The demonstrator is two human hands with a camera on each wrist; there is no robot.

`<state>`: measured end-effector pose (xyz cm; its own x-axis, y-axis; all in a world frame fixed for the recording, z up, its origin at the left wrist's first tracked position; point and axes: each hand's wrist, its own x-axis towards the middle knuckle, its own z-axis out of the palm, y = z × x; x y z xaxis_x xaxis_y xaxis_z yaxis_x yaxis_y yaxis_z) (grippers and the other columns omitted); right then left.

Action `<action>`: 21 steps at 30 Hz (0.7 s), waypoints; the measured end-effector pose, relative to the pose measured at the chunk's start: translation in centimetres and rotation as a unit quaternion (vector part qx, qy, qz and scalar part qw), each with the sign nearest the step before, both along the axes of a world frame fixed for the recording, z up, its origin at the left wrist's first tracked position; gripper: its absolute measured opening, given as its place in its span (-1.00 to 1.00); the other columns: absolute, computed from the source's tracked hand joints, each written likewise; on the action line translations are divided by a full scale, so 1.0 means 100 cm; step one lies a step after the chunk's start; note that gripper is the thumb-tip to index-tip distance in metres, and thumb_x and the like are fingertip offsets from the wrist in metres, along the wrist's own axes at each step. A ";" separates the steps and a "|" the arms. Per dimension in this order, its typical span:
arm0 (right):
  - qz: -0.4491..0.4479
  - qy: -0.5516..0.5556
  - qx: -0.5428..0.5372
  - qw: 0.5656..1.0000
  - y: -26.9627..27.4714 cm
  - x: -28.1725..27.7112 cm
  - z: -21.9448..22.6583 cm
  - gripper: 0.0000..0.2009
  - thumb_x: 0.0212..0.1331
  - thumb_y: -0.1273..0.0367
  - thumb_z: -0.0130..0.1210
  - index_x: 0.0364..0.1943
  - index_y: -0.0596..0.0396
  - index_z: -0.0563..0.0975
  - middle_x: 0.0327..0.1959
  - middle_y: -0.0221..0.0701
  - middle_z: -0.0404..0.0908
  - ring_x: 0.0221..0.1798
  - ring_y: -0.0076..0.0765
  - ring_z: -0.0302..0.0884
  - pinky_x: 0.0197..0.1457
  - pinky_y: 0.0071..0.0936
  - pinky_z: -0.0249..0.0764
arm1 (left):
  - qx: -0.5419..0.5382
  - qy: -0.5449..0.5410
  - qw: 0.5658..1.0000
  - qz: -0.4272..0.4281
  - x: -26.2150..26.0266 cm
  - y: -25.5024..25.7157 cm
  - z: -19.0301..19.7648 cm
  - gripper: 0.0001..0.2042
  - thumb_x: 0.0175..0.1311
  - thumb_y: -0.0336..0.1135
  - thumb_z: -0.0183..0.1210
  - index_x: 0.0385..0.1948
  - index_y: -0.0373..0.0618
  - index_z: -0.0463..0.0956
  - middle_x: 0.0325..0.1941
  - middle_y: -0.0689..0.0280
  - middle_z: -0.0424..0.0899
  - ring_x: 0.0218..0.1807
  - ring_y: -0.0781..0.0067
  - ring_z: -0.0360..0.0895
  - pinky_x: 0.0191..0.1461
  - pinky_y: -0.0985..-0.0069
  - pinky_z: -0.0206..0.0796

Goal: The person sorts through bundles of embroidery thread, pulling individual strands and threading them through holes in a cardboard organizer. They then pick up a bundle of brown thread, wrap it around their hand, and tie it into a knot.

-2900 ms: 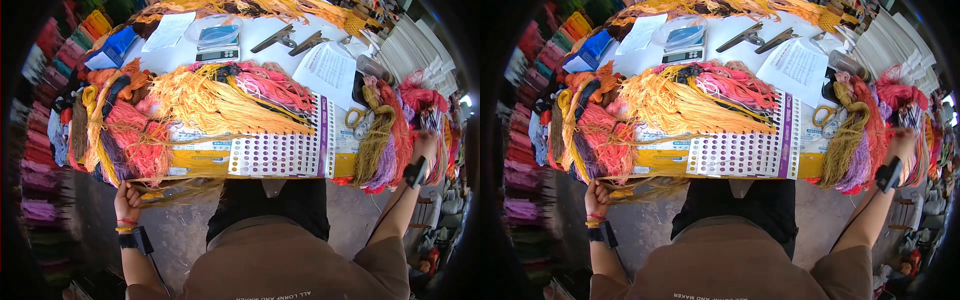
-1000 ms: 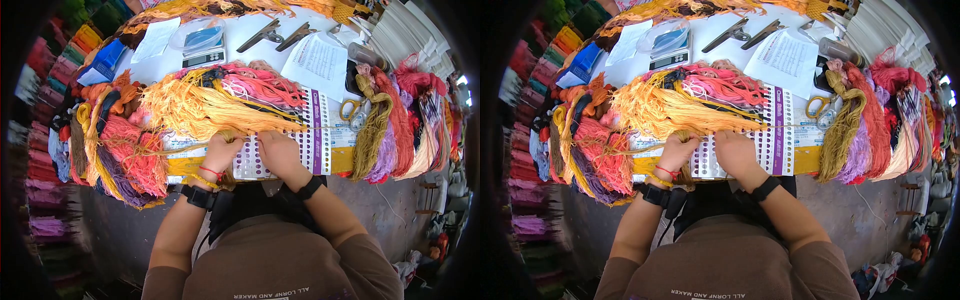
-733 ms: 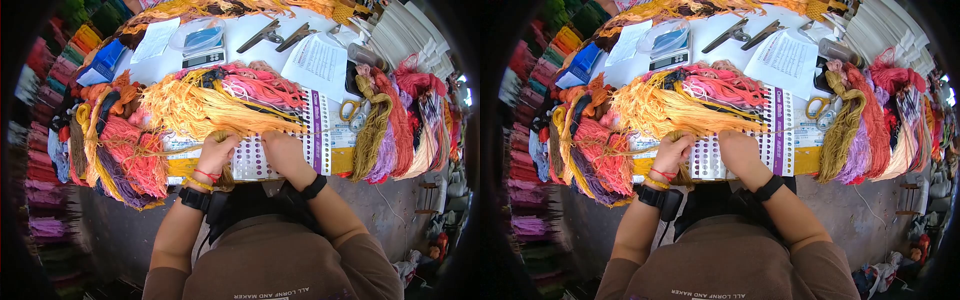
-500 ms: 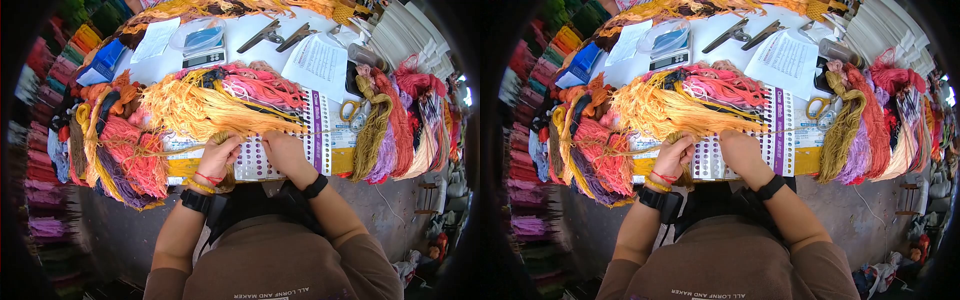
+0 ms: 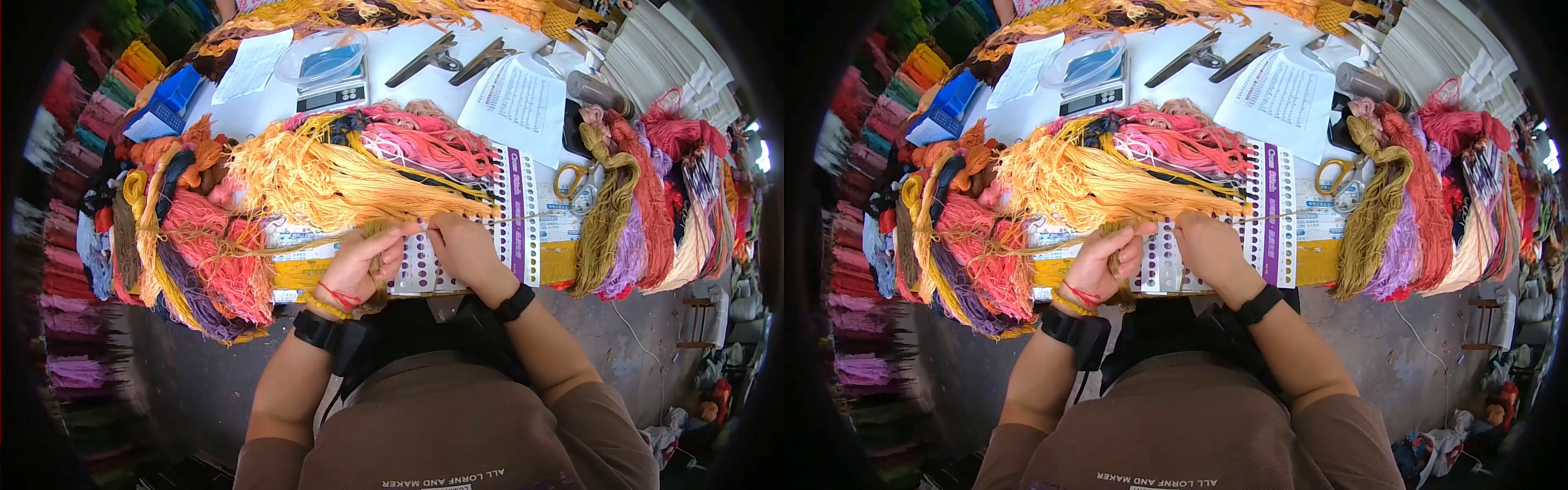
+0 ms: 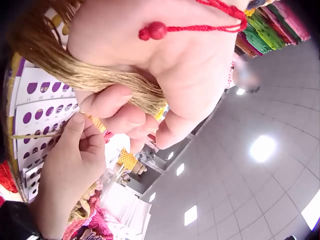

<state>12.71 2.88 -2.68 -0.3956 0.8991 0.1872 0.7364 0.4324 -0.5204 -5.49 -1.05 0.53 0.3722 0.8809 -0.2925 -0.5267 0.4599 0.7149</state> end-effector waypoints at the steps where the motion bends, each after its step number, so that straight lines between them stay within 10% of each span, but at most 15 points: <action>1: 0.001 0.005 0.004 1.000 0.000 0.000 -0.002 -0.88 0.06 0.34 -0.03 -0.43 0.10 0.46 -0.46 -0.23 0.52 -0.37 -0.11 0.50 -0.33 -0.25 0.40 | 0.013 0.023 1.000 -0.004 0.002 0.001 0.001 -0.72 0.25 -0.22 -0.05 -0.17 -0.24 0.41 -0.61 0.45 0.32 -0.62 0.68 0.23 -0.60 0.76 -0.02; 7: 0.042 0.238 -0.009 0.970 -0.014 -0.005 0.019 -0.88 0.07 0.36 0.01 -0.39 0.11 0.46 -0.43 -0.23 0.50 -0.34 -0.06 0.49 -0.32 -0.26 0.38 | -0.089 0.093 0.991 0.019 0.020 0.004 -0.001 -0.69 0.26 -0.16 -0.04 -0.06 -0.13 0.39 -0.41 0.41 0.51 -0.54 0.72 0.32 -0.58 0.80 -0.03; 12: -0.016 0.192 -0.023 0.981 -0.006 -0.004 0.004 -0.86 0.10 0.32 0.00 -0.38 0.11 0.43 -0.40 -0.23 0.46 -0.33 -0.03 0.46 -0.33 -0.24 0.38 | -0.054 0.170 0.980 0.090 0.016 0.004 -0.007 -0.73 0.26 -0.12 -0.05 -0.25 -0.11 0.48 -0.34 0.43 0.55 -0.51 0.74 0.32 -0.62 0.80 -0.07; 21: -0.002 0.087 0.021 0.996 -0.007 0.000 -0.007 -0.80 -0.13 0.44 -0.03 -0.33 0.06 0.37 -0.38 -0.27 0.43 -0.41 -0.09 0.46 -0.40 -0.23 0.39 | -0.095 0.094 0.953 0.274 -0.081 0.004 -0.019 -0.71 0.26 -0.19 -0.12 -0.69 -0.01 0.25 -0.78 0.46 0.21 -0.79 0.65 0.02 -0.74 0.66 -0.17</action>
<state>12.68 2.17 -3.36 -0.3512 0.8906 0.2891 0.6387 0.4536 -0.6215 -13.54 -0.62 -1.37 -0.2022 0.8528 -0.4814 -0.5955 0.2832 0.7518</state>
